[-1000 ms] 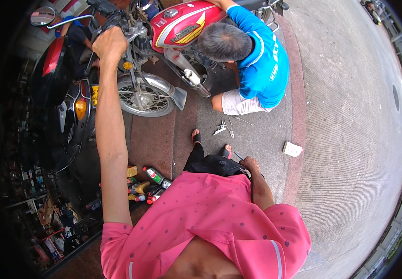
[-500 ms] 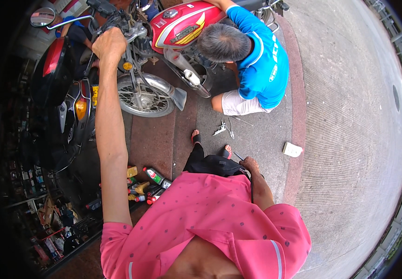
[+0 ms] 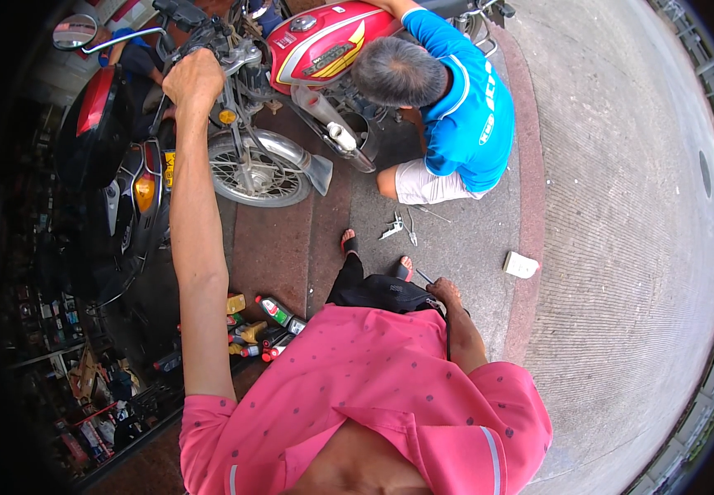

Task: The person holds the handlebar of a motorcycle and holds metal rods by hand.

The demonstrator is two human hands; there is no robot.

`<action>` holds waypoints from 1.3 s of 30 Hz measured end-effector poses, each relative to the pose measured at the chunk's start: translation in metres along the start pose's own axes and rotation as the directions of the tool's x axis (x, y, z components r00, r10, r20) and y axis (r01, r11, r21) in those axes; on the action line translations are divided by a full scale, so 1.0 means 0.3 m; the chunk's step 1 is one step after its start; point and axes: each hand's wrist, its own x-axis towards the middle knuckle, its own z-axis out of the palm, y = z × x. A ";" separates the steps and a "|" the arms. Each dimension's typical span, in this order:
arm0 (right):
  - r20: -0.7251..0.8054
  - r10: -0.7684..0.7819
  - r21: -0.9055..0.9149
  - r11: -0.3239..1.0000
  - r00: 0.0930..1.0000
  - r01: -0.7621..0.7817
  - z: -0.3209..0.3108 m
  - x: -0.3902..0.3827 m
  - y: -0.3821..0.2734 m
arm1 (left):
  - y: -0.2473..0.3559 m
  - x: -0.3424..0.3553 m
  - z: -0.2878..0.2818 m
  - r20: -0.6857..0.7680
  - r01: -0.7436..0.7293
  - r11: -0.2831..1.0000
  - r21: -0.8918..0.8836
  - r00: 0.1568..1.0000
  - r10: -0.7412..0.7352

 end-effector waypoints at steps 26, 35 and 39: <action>0.004 -0.008 0.020 1.000 1.000 0.008 0.008 -0.002 -0.003 | -0.001 -0.011 -0.005 -0.020 -0.022 1.000 0.000 1.000 0.022; -0.004 -0.021 0.028 0.999 1.000 0.021 0.002 -0.013 -0.011 | -0.002 -0.006 0.004 -0.022 -0.017 1.000 0.002 1.000 0.017; 0.015 0.007 0.036 0.999 1.000 -0.007 -0.003 -0.018 -0.016 | -0.002 -0.005 0.004 -0.019 -0.014 1.000 0.004 1.000 0.014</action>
